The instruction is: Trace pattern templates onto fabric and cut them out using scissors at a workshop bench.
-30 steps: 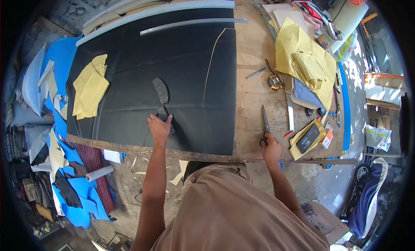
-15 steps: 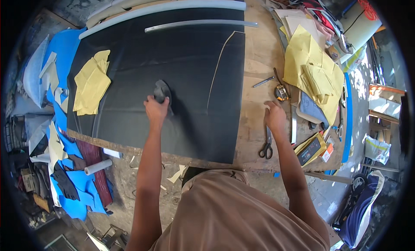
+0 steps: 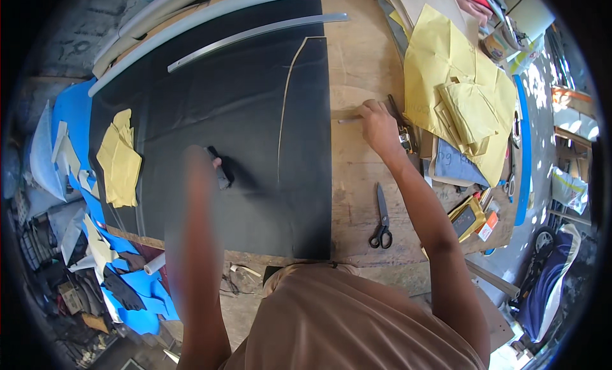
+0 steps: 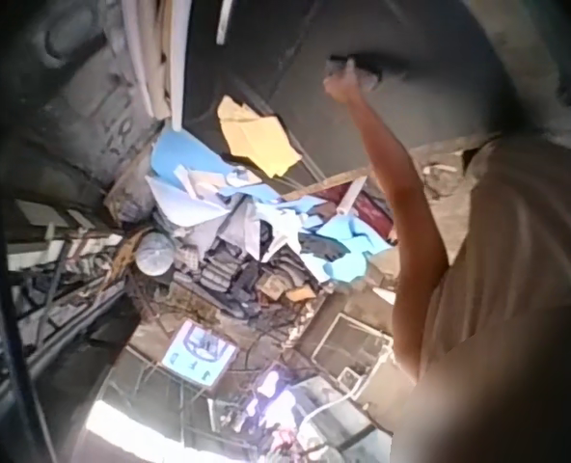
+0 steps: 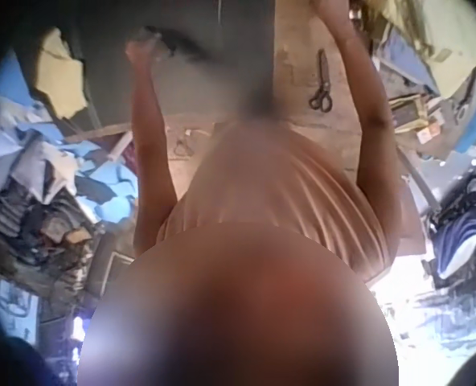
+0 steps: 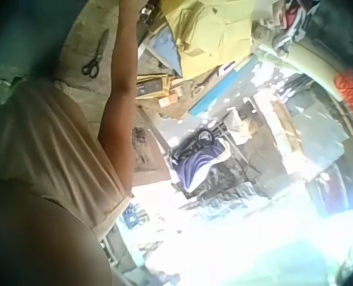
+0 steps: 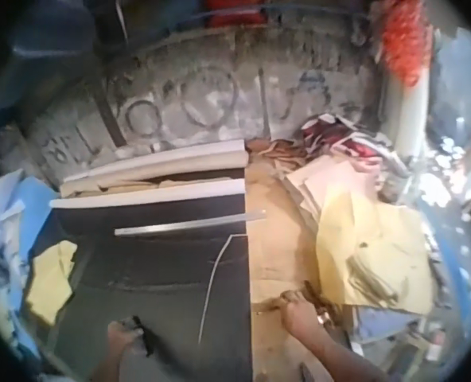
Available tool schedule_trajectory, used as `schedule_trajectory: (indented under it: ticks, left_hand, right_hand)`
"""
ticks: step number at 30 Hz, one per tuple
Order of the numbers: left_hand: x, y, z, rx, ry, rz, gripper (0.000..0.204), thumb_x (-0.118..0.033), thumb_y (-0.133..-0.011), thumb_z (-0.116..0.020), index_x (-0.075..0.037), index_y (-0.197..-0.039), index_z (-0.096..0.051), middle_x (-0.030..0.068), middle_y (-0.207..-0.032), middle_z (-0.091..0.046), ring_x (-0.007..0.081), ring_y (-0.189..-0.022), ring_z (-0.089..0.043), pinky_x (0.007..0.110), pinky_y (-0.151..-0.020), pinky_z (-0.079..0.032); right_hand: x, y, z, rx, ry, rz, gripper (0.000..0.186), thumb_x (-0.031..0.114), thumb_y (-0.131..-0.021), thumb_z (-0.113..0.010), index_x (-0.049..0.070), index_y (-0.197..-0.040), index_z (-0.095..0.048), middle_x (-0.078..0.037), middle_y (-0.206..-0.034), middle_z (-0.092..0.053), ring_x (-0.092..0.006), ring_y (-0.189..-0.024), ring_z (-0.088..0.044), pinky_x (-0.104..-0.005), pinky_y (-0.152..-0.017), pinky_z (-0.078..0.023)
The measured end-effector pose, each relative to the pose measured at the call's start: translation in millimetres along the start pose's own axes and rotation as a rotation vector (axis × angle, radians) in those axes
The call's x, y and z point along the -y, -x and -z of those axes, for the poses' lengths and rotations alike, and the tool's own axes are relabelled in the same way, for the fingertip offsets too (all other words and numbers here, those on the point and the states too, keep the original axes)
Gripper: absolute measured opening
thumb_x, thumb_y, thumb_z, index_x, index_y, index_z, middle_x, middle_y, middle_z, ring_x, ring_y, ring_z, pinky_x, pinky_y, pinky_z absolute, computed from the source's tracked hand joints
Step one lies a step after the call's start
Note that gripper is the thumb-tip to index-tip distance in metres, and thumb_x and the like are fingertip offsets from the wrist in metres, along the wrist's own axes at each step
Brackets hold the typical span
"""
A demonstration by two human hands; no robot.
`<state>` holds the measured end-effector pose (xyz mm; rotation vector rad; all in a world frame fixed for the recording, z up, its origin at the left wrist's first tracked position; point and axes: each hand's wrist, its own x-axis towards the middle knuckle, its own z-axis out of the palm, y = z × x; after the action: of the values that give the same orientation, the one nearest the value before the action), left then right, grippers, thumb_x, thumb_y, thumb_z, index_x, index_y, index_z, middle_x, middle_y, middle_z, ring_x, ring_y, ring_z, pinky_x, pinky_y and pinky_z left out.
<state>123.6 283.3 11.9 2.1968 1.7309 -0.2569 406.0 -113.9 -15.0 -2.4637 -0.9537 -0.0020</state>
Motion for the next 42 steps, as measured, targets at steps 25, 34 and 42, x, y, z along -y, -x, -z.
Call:
schedule_trajectory:
  ticks: [25,34,42]
  left_hand:
    - [-276,204,-156,0.252,0.220,-1.148,0.031,-0.036,-0.088,-0.071,-0.006,-0.092,-0.071,0.0165,-0.089,-0.069,0.0350,-0.076,-0.066,0.044,-0.066,-0.054]
    - [-275,17,-88,-0.145,-0.007,-1.108,0.054,-0.013,-0.086,-0.074,-0.011,-0.138,-0.060,0.0096,-0.129,-0.056,0.0343,-0.113,-0.057,0.049,-0.091,-0.051]
    - [-328,-20,-62,0.253,-0.118,-0.983,0.098,-0.018,-0.065,-0.095,-0.017,-0.150,-0.047,0.0125,-0.134,-0.054,0.0365,-0.124,-0.057,0.054,-0.100,-0.053]
  right_hand:
    - [13,-9,62,-0.092,-1.448,-0.455,0.015,0.007,-0.103,-0.065,0.003,-0.117,-0.062,-0.011,-0.089,-0.072,-0.0113,-0.061,-0.059,-0.0222,-0.055,-0.047]
    - [34,-154,-37,-0.088,-1.181,-0.324,0.007,0.003,-0.094,-0.069,0.004,-0.101,-0.071,-0.003,-0.082,-0.068,-0.0110,-0.065,-0.058,-0.0215,-0.062,-0.047]
    - [14,-221,-88,-0.093,-0.680,-0.229,0.012,0.014,-0.079,-0.074,0.004,-0.084,-0.077,-0.003,-0.068,-0.068,-0.0153,-0.057,-0.055,-0.0284,-0.057,-0.046]
